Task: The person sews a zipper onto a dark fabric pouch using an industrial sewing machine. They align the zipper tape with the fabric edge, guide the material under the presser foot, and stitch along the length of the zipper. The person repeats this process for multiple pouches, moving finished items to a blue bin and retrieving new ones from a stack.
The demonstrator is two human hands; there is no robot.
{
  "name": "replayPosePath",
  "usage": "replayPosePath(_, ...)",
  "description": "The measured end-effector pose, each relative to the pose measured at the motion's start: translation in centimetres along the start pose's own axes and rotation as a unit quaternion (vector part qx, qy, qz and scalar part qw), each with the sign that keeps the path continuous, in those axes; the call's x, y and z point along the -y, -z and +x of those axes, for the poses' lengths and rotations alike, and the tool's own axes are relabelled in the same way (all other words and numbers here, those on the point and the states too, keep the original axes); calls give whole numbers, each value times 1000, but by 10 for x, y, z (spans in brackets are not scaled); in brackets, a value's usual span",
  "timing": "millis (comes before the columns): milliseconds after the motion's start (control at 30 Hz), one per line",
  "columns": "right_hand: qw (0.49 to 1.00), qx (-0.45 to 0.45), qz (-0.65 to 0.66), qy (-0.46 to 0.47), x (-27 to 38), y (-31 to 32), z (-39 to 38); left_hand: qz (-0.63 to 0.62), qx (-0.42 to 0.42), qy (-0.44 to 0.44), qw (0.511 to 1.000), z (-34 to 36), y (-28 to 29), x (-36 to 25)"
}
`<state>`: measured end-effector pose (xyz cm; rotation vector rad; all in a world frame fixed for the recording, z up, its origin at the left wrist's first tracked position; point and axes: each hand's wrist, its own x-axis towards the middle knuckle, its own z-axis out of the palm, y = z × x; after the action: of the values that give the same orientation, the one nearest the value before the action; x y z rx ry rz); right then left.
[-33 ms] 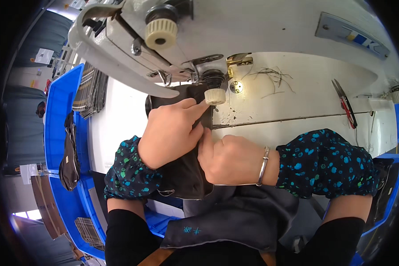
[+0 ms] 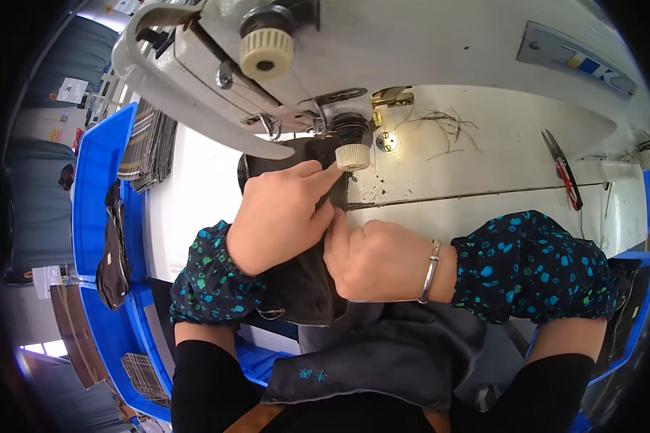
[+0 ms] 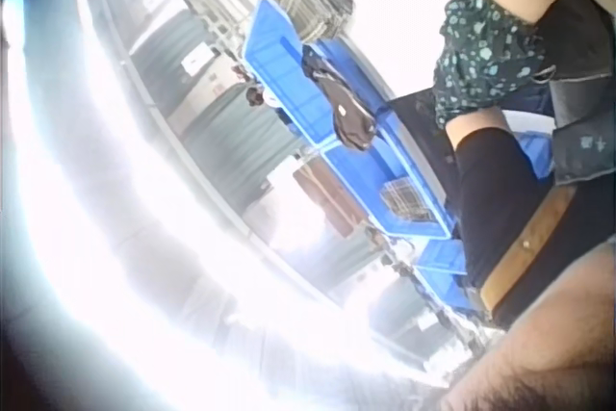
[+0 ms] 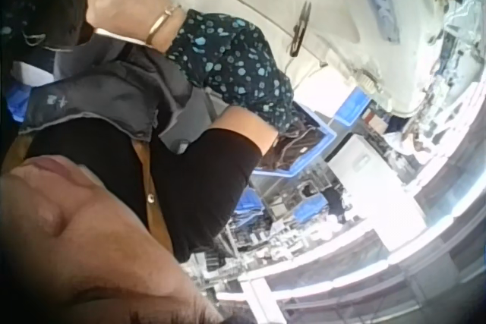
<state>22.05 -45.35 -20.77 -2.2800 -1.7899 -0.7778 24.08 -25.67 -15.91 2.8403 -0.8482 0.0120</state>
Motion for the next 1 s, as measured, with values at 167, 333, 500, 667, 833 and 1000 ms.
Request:
replayPosePath(167, 1000, 5, -10, -19, 5, 0, -2, -4, 14, 11, 1000, 0, 2, -3)
replayPosePath(333, 998, 32, -13, -52, -1, -1, -3, -4, 22, 25, 999, 6, 5, -3)
replayPosePath(500, 997, 1, -22, -75, -8, -8, -3, -34, 1, 32, 999, 3, 3, 0)
replayPosePath(667, 997, 35, -26, -71, 10, 9, -7, 9, -8, -25, 1000, -18, 13, -15)
replayPosePath(833, 998, 47, 23, -36, 23, 19, -11, 16, -9, -51, 999, -29, 12, -20)
replayPosePath(1000, 998, -8, 39, -41, 22, 14, -12, -17, -18, -31, 999, -33, 11, -23)
